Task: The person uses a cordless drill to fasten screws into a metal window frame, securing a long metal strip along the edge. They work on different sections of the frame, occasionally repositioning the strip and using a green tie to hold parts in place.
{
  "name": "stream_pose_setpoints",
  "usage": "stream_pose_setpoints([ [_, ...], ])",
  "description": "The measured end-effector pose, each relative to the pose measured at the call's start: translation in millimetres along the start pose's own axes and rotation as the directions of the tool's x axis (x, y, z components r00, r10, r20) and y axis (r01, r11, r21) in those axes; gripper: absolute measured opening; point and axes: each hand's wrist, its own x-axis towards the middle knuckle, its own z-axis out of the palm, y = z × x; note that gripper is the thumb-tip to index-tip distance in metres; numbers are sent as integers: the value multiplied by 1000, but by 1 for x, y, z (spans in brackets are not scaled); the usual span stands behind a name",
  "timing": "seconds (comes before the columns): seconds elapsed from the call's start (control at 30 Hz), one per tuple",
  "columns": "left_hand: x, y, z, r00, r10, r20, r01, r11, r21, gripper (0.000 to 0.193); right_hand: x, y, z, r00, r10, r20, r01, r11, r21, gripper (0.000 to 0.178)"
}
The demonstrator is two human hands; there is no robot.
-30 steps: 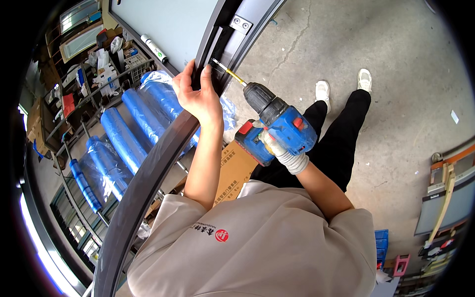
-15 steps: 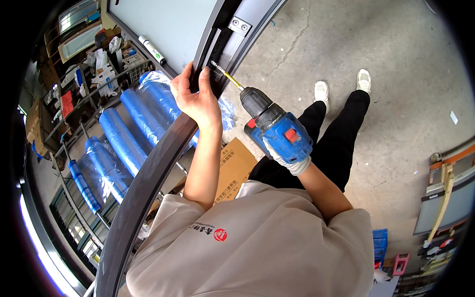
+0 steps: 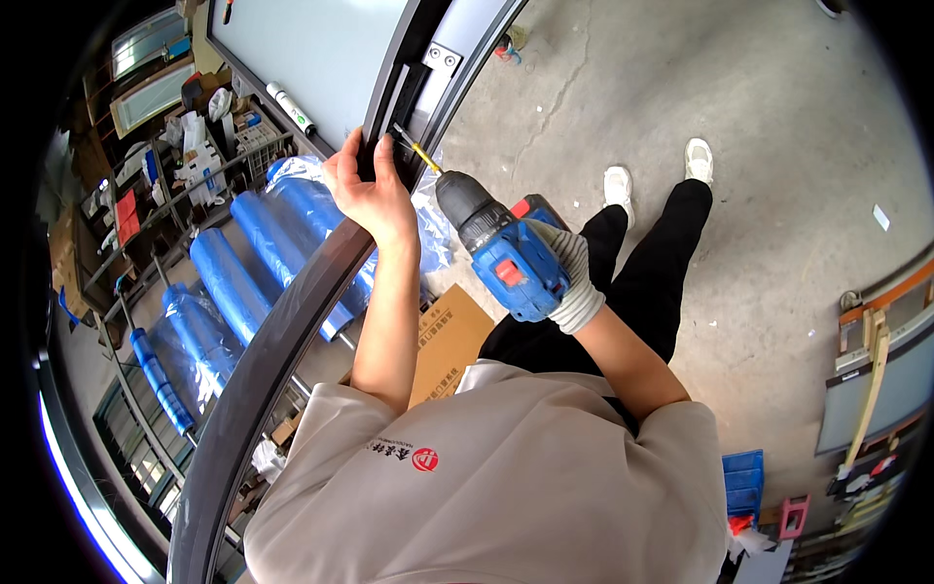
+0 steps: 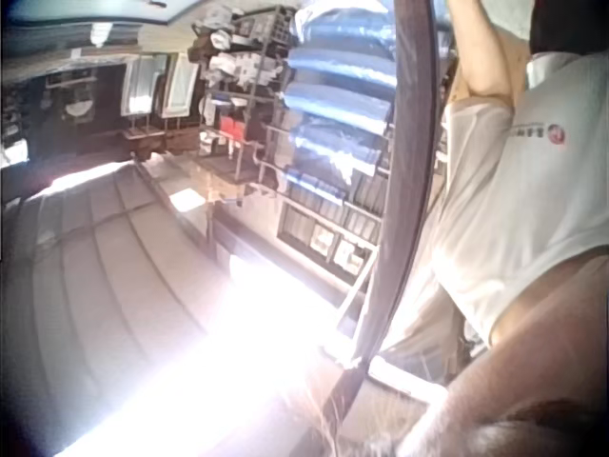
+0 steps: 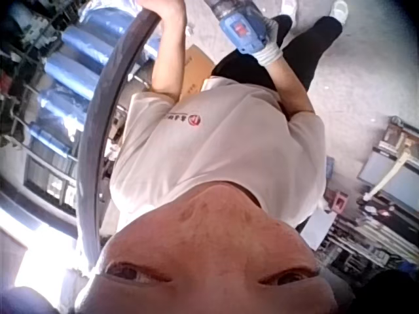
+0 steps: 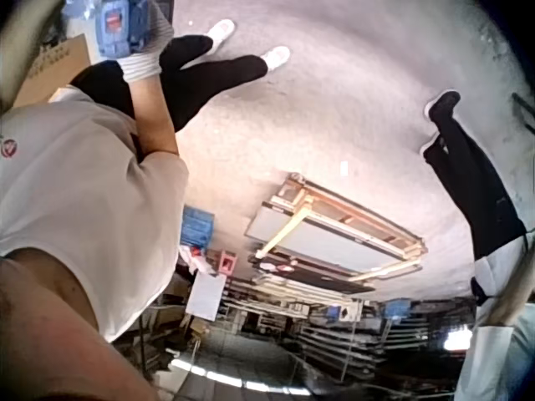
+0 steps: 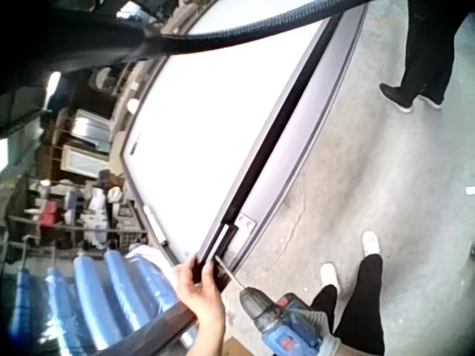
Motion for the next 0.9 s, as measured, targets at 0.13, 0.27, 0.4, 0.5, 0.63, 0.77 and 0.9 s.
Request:
stream_pose_setpoints([
  [0.13,0,-5,1,999,46,2,-46,999,26,26,-4,-6,20,992,-98,78,109,983,-151,19],
  [0.27,1,-5,-2,998,68,-1,-68,997,38,28,-6,-19,23,999,3,50,-11,986,164,40],
  [0.4,4,-10,-1,995,97,-7,-97,995,19,28,-10,-15,54,954,-295,51,276,797,-537,26],
  [0.5,6,-2,-5,998,66,6,-66,998,5,28,-5,-13,39,888,-456,57,385,670,-635,27],
  [0.63,0,-7,-3,999,49,7,-49,999,13,28,-11,1,48,774,-505,382,407,-65,-911,42],
  [0.77,-1,-4,-2,998,64,7,-64,998,19,28,1,1,13,846,-440,300,407,171,-897,37],
  [0.9,-2,-7,-2,998,67,3,-68,997,29,28,-8,-2,27,966,-238,104,248,728,-639,38],
])
